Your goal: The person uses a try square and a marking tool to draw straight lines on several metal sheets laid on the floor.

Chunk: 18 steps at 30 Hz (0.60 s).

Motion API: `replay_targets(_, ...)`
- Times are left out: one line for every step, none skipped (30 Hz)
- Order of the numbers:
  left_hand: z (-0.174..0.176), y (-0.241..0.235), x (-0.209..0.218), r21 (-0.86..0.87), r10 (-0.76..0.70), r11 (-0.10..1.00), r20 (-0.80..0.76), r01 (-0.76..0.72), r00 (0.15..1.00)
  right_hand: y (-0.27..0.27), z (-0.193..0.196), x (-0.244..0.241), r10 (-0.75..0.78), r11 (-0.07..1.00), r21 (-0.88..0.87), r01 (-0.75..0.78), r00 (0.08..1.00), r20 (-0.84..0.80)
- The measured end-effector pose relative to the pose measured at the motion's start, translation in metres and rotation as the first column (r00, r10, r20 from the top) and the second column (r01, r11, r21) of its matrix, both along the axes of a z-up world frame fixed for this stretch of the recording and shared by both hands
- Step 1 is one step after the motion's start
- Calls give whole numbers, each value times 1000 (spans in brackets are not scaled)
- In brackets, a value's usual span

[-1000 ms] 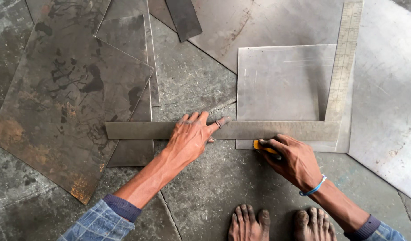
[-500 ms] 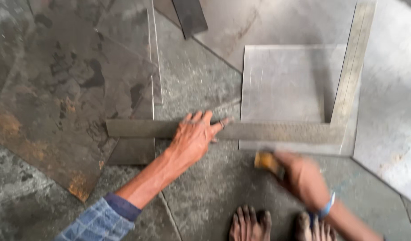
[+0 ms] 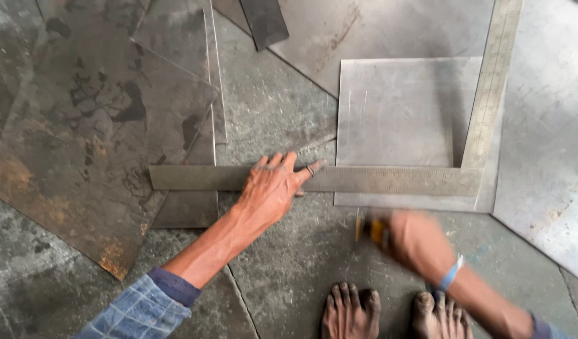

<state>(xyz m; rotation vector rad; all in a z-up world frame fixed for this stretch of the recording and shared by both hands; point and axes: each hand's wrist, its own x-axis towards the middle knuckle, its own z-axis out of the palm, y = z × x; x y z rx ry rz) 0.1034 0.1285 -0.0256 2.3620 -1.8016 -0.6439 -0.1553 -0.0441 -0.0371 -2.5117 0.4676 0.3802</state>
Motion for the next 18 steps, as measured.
replay_targets(0,-3,6,-4,8,1000,-4,-8,1000,8,-3,-5,69,998,13,-69,997,19)
replay_targets(-1,-5,10,-18,6,1000,18,-6,1000,12,-5,-5,117,992,38,-119,992,50)
replay_targets(-2,-3,8,-51,2,999,8,-1,1000,14,-1,-8,86,988,123,-92,995,58)
replay_targets(-5,-4,8,-83,-3,997,-1,3,1000,17,4,-8,-55,950,305,60,998,-23)
replay_targets(-8,-1,8,-74,0,997,-4,-1,1000,8,4,0,-52,948,313,58,998,-27)
replay_targets(-10,0,11,-83,-5,997,24,7,1000,-10,0,17,-105,969,225,101,994,7)
replay_targets(-10,1,9,-90,-18,996,45,22,999,-18,2,25,-163,978,135,157,986,37)
replay_targets(-7,4,3,-81,-23,996,33,26,999,-13,7,24,-168,976,143,163,985,25)
replay_targets(-3,1,5,-10,-27,1000,27,27,999,-14,8,33,-113,990,100,100,985,127)
replay_targets(2,-3,8,62,-29,998,20,28,999,-15,9,41,-52,998,51,41,973,226)
replay_targets(5,-7,9,56,-30,998,27,28,999,-15,11,43,-51,998,46,41,971,233)
replay_targets(7,-10,10,25,-21,999,24,21,999,-14,11,45,-45,999,29,39,965,260)
replay_targets(8,-8,6,5,-8,1000,6,8,1000,-10,11,43,-37,999,23,32,962,272)
replay_targets(8,-7,5,11,-4,1000,-1,4,1000,-9,9,42,-34,999,28,28,964,265)
replay_targets(8,-6,6,-13,2,1000,5,-2,1000,-9,7,43,-43,999,26,38,975,220)
replay_targets(8,-4,4,-37,9,999,11,-8,1000,-8,6,42,-52,999,24,48,983,174)
replay_targets(8,-5,5,-37,10,999,14,-10,1000,-8,5,43,-50,999,25,46,983,177)
replay_targets(8,-5,4,-22,17,1000,1,-17,1000,-7,5,43,-34,999,4,34,983,179)
